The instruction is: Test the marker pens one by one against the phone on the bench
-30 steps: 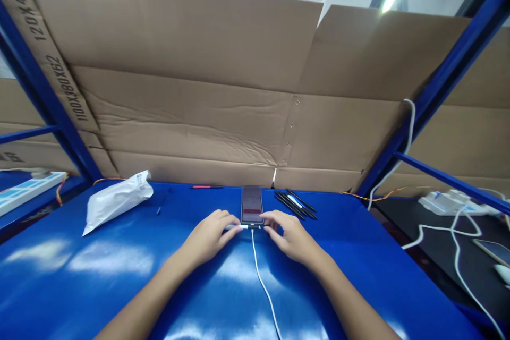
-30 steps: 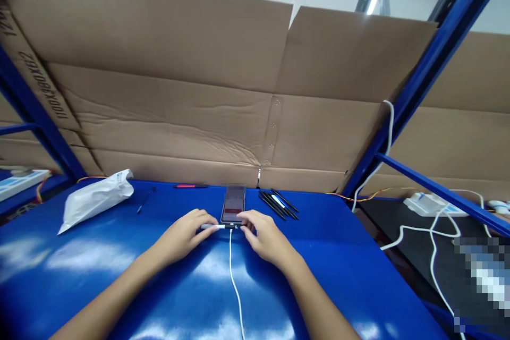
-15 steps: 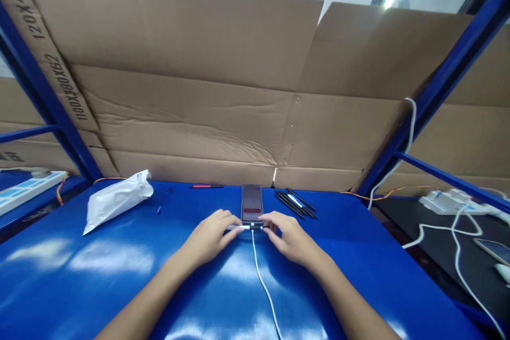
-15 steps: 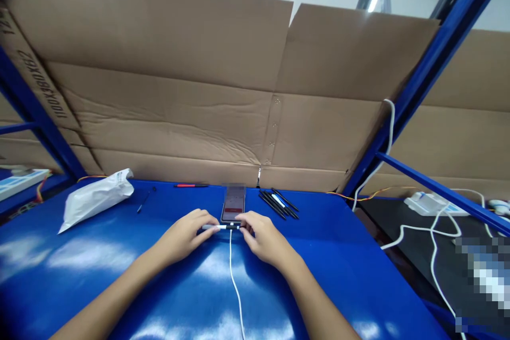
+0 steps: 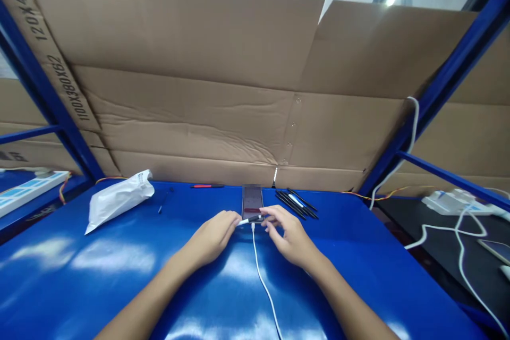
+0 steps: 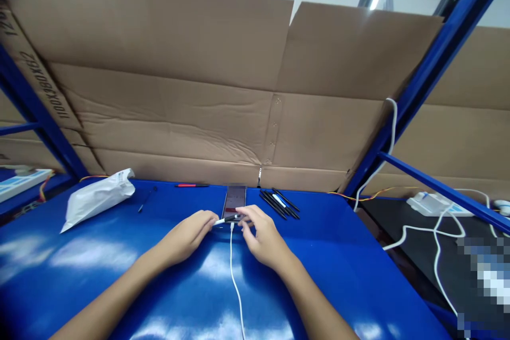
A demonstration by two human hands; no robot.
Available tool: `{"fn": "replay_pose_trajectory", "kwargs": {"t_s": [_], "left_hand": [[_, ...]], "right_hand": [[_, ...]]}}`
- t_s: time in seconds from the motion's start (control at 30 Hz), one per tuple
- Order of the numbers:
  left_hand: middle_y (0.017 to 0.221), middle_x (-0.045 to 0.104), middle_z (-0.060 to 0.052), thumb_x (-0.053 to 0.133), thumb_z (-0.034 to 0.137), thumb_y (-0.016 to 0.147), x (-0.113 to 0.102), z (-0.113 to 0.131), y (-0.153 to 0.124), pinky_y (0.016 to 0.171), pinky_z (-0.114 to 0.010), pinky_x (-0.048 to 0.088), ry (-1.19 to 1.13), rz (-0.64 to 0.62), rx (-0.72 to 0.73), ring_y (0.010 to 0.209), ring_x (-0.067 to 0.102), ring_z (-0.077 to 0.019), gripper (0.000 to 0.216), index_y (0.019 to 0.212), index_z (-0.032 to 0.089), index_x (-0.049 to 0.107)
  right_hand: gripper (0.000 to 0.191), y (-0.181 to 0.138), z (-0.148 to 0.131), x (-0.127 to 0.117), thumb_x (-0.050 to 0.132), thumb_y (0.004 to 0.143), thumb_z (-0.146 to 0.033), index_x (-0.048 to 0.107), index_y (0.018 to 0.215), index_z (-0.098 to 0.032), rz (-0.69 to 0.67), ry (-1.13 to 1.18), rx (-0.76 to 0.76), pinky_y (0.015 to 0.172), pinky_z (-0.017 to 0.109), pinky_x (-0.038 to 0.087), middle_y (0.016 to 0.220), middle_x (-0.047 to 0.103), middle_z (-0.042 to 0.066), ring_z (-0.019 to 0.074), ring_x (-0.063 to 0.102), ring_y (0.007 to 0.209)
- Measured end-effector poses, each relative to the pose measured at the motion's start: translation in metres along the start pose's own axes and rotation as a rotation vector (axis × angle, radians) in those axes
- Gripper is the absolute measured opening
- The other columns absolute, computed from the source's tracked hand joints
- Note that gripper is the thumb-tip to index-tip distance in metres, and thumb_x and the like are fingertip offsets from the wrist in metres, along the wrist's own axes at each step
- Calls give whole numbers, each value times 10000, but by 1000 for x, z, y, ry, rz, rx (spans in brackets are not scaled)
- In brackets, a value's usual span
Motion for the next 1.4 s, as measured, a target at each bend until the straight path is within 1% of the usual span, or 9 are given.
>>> {"fn": "replay_pose_trajectory", "kwargs": {"t_s": [0.2,0.47,0.6,0.7,0.77,0.9,1.1,1.23,1.4], "left_hand": [[973,654,-52,246,353,1117,-4,-2,0,849,-347,450,-62,22,-12,910,582,-231,387,1017,212,592],[955,639,-51,242,368,1117,-2,-6,0,847,-361,447,-84,21,-24,898,570,-239,386,996,222,578],[946,615,-41,224,385,1119,-9,-11,0,861,-361,451,-115,45,-43,891,556,-227,394,976,223,553],[947,616,-40,207,415,1117,-16,-22,-1,843,-365,458,-117,60,-99,889,551,-229,427,957,220,552],[1007,637,-50,285,439,1103,-16,-28,-2,871,-377,464,-95,29,-102,937,561,-241,384,993,219,579],[1120,655,-89,552,402,999,-12,-36,-4,961,-422,454,35,-28,-14,1052,568,-285,238,1108,209,639],[1034,678,-86,480,347,1045,1,-54,-4,918,-404,461,112,-98,3,1002,593,-281,240,1032,213,678],[1018,679,-75,431,343,1075,0,-48,-4,901,-383,463,110,-102,19,990,591,-267,269,1013,214,659],[1023,659,-56,431,380,1087,-8,-29,-2,890,-358,458,43,-42,48,973,579,-244,272,1012,219,637]], "right_hand": [[167,3,-4,-10,551,1014,-221,684,1115,-216,68,-80,22,801,313,560,1040,712,71,200,683,926],[209,2,-8,-3,536,1030,-242,696,1163,-230,11,-69,11,798,319,551,1069,721,73,206,684,932],[222,3,-8,-10,536,1032,-257,691,1189,-233,41,-86,13,769,319,549,1075,726,75,202,683,889],[217,4,-10,-15,533,1033,-261,698,1169,-230,62,-101,6,750,316,542,1081,728,77,203,679,881],[213,4,-10,-17,531,1034,-263,702,1154,-227,72,-102,1,726,310,537,1080,728,80,199,677,863],[207,4,-9,-16,532,1036,-263,702,1149,-227,68,-107,-2,718,307,534,1080,727,79,193,677,850],[210,3,-7,-14,525,1038,-246,698,1156,-232,51,-121,-6,733,308,527,1095,723,76,196,678,887],[212,3,-5,-11,521,1040,-237,693,1164,-235,26,-142,-1,772,315,524,1101,720,71,201,674,922],[193,2,-1,0,579,1017,-236,689,1175,-248,-42,-188,17,871,349,521,1126,719,65,227,661,1009]]}}
Point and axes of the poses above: each hand's wrist, its own y-axis towards the middle knuckle, its own x-axis out of the palm, z = x × y, the point moved 10 cm from there along y, towards the middle knuckle
